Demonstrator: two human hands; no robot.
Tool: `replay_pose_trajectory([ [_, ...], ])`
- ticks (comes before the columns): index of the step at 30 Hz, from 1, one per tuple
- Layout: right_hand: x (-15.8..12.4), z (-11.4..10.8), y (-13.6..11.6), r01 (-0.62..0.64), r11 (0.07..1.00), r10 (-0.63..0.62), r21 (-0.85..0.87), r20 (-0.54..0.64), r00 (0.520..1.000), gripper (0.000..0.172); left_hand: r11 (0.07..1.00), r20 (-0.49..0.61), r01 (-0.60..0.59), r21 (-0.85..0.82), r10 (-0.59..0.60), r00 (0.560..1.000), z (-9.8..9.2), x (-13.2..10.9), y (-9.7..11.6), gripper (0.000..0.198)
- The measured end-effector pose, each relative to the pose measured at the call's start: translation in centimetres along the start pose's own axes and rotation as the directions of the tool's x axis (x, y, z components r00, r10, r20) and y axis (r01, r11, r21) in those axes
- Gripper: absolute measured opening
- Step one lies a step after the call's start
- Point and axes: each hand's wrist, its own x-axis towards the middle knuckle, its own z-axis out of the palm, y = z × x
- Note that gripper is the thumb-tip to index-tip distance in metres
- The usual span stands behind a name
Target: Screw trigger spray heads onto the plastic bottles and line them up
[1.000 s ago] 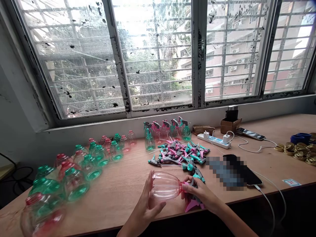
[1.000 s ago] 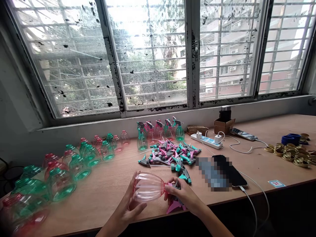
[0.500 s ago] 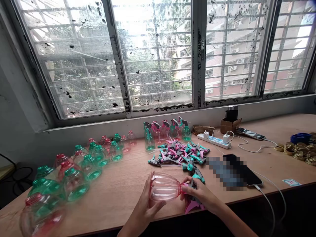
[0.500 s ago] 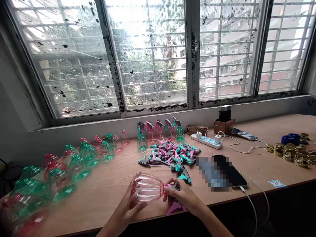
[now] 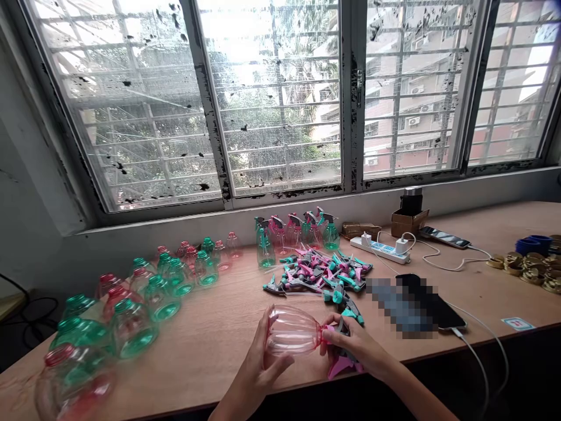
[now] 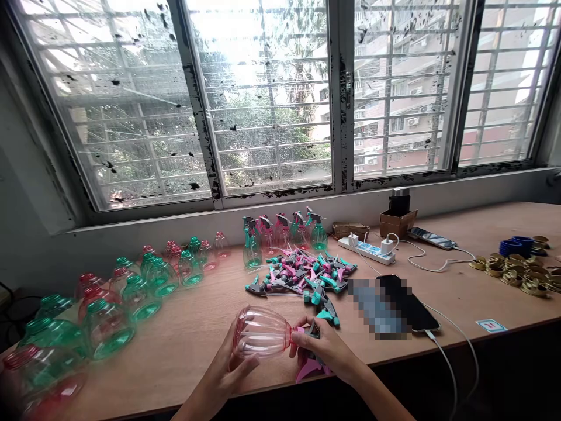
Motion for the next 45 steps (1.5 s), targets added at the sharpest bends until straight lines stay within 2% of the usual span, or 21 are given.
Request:
replay_pose_trajectory([
  [4, 0.1, -0.2, 0.3, 0.0, 1.0, 0.0, 0.008, -0.01, 1.0, 0.044, 0.996, -0.03, -0.023, 0.088, 0.026, 0.999, 0.1, -0.1, 0.3, 0.089],
  [10, 0.0, -0.1, 0.2, -0.014, 1.0, 0.014, 0.005, -0.004, 1.0, 0.047, 0.999, -0.01, 0.029, 0.038, -0.029, 1.0, 0.1, -0.2, -0.3, 0.103],
  [13, -0.1, 0.0, -0.1, -0.008, 1.0, 0.008, 0.002, -0.009, 1.0, 0.046, 1.0, -0.005, 0.018, 0.0, -0.018, 1.0, 0.0, -0.1, -0.6, 0.095],
  [16, -0.1, 0.1, -0.2, -0.007, 1.0, 0.007, 0.0, -0.007, 1.0, 0.045, 0.999, -0.006, -0.017, 0.046, 0.018, 1.0, 0.0, 0.0, -0.5, 0.086],
  [21, -0.1, 0.0, -0.1, -0.008, 1.0, 0.008, 0.007, -0.005, 1.0, 0.046, 0.992, -0.046, -0.066, 0.106, 0.071, 0.996, 0.1, 0.1, -0.6, 0.088],
  [27, -0.2, 0.0, -0.2, -0.006, 1.0, 0.006, 0.012, 0.011, 1.0, 0.046, 1.0, -0.039, 0.007, -0.005, -0.007, 0.999, 0.1, 0.0, -1.4, 0.108],
  [30, -0.1, 0.0, -0.3, 0.001, 1.0, -0.001, 0.008, 0.024, 1.0, 0.045, 0.999, -0.018, 0.007, -0.041, -0.008, 1.0, 0.0, -0.1, -0.9, 0.099],
  [34, 0.0, 0.0, -0.1, 0.001, 1.0, -0.001, 0.02, 0.01, 1.0, 0.044, 0.997, 0.002, -0.031, 0.069, 0.031, 1.0, 0.0, 0.0, 0.0, 0.089],
  [39, 0.0, 0.0, -0.1, -0.002, 1.0, 0.002, 0.029, 0.013, 1.0, 0.044, 0.992, -0.032, -0.072, 0.103, 0.075, 0.997, 0.1, 0.1, -0.4, 0.09],
  [42, 0.0, 0.0, -0.1, -0.005, 0.999, 0.005, 0.031, 0.015, 1.0, 0.044, 0.998, -0.014, -0.036, 0.06, 0.037, 0.999, 0.1, 0.0, -0.7, 0.103],
  [45, -0.1, -0.1, 0.0, -0.006, 0.999, 0.006, 0.033, 0.018, 1.0, 0.044, 0.999, -0.003, 0.002, 0.054, -0.002, 1.0, 0.0, -0.2, -0.2, 0.095],
])
